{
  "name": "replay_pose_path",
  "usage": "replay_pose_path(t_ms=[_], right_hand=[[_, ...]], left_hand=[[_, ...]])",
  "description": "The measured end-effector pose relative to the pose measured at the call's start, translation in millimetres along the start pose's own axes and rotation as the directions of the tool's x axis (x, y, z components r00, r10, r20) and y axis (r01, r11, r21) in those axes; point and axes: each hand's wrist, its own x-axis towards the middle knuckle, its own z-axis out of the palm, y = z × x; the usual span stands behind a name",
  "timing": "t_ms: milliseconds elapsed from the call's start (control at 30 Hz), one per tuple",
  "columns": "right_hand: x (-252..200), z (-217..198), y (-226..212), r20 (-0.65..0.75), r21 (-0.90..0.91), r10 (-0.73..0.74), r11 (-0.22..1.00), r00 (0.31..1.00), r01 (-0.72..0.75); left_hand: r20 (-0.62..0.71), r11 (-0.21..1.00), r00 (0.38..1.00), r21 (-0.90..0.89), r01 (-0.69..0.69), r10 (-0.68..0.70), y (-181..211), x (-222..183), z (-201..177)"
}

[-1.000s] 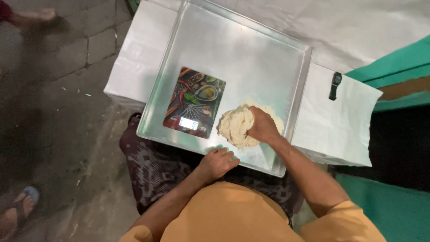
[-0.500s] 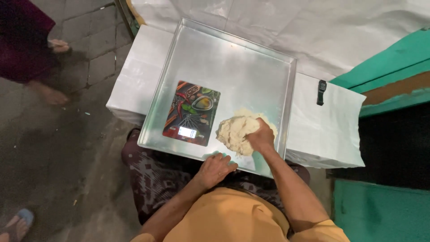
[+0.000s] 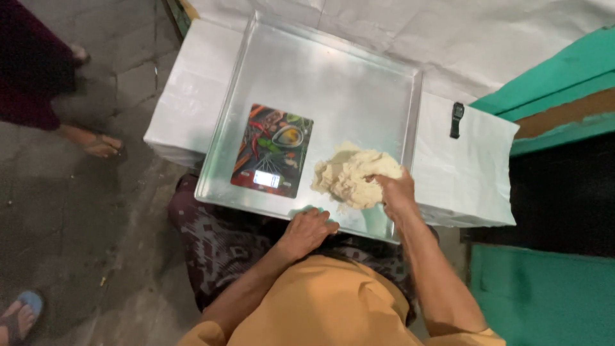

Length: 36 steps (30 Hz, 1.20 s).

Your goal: Kneading a lump of dough on a metal tray next to a digital scale.

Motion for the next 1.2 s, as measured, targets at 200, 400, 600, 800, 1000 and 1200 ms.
replay_pose_path(t_ms=[200, 400, 600, 800, 1000, 1200], right_hand=[[-12, -14, -35, 0.103, -0.271, -0.274, 0.917, 0.956, 0.292], [31, -1, -34, 0.489, -0.388, -0.403, 0.694, 0.774, 0.607], [25, -11, 9, 0.745, -0.449, -0.370, 0.336, 0.555, 0.828], [27, -38, 26, 0.653, -0.314, -0.558, 0.415, 0.512, 0.854], [24, -31, 54, 0.431, -0.501, -0.408, 0.634, 0.805, 0.590], [24, -22, 67, 0.455, -0.477, -0.404, 0.642, 0.794, 0.600]], left_hand=[[-0.004, 0.999, 1.000, 0.037, -0.003, 0.004, -3, 0, 7], [0.034, 0.999, 0.999, -0.048, -0.005, 0.007, 0, 4, -9], [0.039, 0.999, 0.999, -0.039, 0.002, -0.001, -3, -5, 7], [0.049, 0.998, 0.999, -0.057, -0.019, 0.022, -3, 5, -12], [-0.067, 0.966, 0.995, -0.252, 0.052, -0.071, -1, 28, -42], [-0.137, 0.983, 0.990, -0.185, -0.009, -0.017, -18, 90, 11]])
